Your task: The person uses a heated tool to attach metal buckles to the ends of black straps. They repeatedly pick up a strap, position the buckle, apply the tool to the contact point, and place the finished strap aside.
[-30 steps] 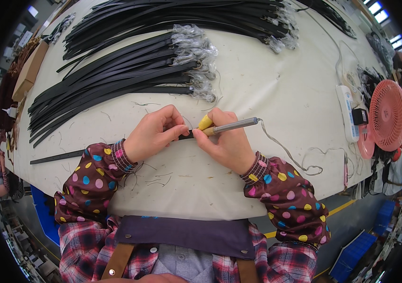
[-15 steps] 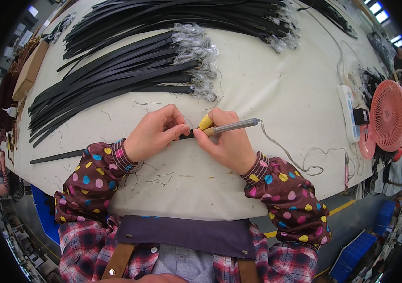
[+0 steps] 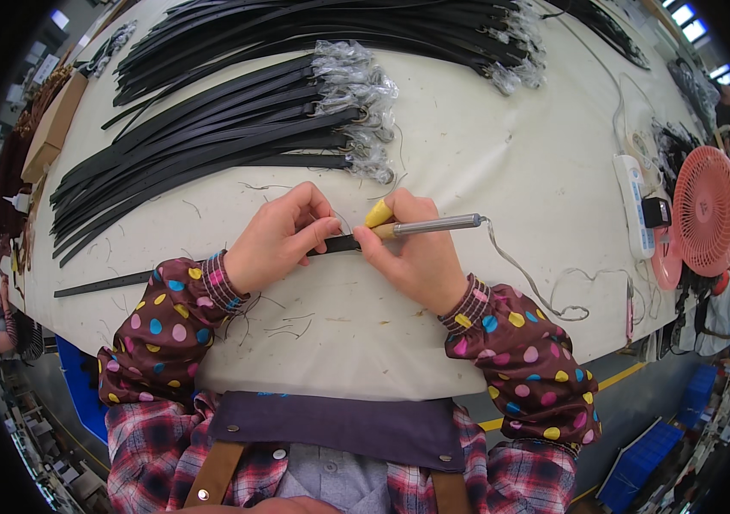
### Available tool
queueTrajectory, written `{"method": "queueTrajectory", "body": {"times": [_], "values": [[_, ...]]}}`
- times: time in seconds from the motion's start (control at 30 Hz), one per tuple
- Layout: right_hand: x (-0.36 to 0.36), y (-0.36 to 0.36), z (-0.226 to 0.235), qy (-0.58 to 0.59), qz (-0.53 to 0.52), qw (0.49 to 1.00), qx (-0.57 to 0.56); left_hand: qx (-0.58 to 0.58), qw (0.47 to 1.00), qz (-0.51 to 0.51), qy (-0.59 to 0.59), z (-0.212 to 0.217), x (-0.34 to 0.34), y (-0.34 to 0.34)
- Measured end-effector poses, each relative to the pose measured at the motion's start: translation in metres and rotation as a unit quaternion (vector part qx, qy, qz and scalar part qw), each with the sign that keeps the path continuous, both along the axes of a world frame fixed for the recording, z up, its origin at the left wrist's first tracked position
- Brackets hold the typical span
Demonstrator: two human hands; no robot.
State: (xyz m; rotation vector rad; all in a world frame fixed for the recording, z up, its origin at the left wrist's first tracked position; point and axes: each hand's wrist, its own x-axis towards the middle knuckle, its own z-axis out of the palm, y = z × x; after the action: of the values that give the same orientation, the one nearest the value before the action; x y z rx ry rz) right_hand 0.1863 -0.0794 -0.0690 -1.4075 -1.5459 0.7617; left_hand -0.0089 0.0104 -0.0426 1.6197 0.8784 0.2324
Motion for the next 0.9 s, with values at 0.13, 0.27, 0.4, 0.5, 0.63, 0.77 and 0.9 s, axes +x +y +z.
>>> {"method": "queueTrajectory", "body": {"times": [0.13,0.27,0.4,0.5,0.63,0.77,0.9], "values": [[-0.002,0.001,0.005,-0.009,0.01,1.0,0.007,-0.018,1.0,0.011,-0.009,-0.002,0.0,0.0],[-0.003,0.001,0.005,-0.023,0.007,1.0,0.01,-0.034,0.999,0.021,-0.01,0.001,0.001,-0.001],[-0.003,0.001,0.006,-0.024,0.007,1.0,0.0,-0.035,0.999,0.023,-0.012,0.0,0.001,0.0],[-0.002,0.001,0.006,-0.036,0.006,0.999,0.001,-0.033,0.999,0.022,-0.01,0.0,0.002,0.0],[-0.003,0.001,0.008,-0.032,0.007,0.999,-0.013,-0.031,0.999,0.022,-0.008,0.0,0.002,0.0],[-0.004,0.001,0.011,-0.016,0.008,0.999,-0.028,-0.03,0.999,0.019,-0.008,0.0,0.001,0.0],[-0.004,0.0,0.012,-0.024,0.006,0.999,-0.02,-0.027,0.999,0.018,-0.009,0.0,0.001,0.0]]}}
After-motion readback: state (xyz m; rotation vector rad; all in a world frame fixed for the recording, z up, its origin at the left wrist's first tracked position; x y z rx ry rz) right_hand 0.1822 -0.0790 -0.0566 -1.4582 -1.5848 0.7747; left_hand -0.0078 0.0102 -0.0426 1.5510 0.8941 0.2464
